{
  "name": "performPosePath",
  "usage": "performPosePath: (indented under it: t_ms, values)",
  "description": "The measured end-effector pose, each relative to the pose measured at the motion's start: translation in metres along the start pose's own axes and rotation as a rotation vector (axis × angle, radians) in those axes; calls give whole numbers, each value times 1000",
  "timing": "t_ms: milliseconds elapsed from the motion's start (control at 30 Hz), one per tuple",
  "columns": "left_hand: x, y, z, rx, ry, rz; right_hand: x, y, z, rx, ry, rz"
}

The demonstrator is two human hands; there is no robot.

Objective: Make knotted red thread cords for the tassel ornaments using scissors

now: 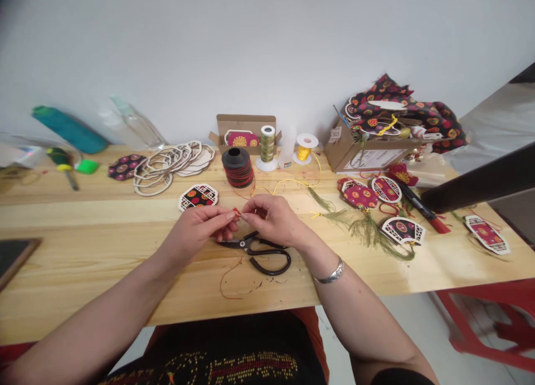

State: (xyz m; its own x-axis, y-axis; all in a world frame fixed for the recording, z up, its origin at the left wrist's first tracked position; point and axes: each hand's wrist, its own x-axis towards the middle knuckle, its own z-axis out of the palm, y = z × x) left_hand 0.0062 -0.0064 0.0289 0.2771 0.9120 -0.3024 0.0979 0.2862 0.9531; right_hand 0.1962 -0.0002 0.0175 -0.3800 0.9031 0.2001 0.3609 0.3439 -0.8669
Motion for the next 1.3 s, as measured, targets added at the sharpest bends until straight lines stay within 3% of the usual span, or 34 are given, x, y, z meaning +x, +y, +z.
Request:
performPosePath:
  t_ms: [467, 1000, 1167, 1300]
  values:
    - [0, -1, 0, 31, -11, 1, 0, 1, 0, -20, -9, 19]
    - [2, -4, -1, 3, 68, 67, 2, 2, -2, -3, -19, 8]
    - [2, -7, -1, 117, 156, 260, 3, 2, -3, -5, -5, 11]
    - [4, -14, -4, 402, 72, 549, 3, 3, -4, -12, -18, -17]
